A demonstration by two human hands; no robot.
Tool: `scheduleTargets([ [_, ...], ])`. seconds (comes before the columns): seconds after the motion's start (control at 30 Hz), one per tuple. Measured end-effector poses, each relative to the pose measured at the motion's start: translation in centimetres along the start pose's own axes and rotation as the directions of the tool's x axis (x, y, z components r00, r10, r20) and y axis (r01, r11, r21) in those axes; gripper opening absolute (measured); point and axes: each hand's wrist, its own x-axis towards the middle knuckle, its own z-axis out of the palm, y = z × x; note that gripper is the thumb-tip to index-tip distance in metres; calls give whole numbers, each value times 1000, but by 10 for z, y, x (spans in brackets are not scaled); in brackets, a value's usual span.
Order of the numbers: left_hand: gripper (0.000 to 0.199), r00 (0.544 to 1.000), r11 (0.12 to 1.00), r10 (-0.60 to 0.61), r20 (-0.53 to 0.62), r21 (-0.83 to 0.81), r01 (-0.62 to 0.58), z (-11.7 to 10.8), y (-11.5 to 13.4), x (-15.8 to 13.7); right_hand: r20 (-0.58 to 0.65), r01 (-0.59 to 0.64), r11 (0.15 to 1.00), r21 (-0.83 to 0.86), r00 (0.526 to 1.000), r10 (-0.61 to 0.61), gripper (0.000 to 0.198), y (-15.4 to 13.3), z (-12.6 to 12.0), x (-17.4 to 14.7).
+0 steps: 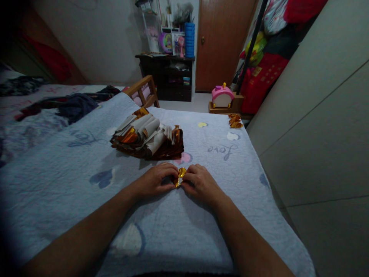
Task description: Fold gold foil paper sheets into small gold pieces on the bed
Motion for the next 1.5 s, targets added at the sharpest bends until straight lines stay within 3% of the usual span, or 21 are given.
scheduleTargets([
  [0.57, 14, 999, 999, 22, -46, 46, -20, 5, 2, 0, 7, -63, 998, -4, 998, 63, 21, -2, -1, 0],
  [0.8, 8, 982, 992, 69, -177, 118, -48, 10, -5, 1, -100, -70, 991, 113, 992, 82, 23, 0, 1, 0],
  [1.0, 8, 965, 987, 104, -240, 146, -70, 9, -4, 1, -104, -117, 986, 117, 986, 129, 21, 1, 5, 1],
  [1.5, 11, 985, 998, -38, -170, 50, 47, 9, -3, 2, -36, -169, 969, 179, 983, 178, 19, 0, 0, 1],
])
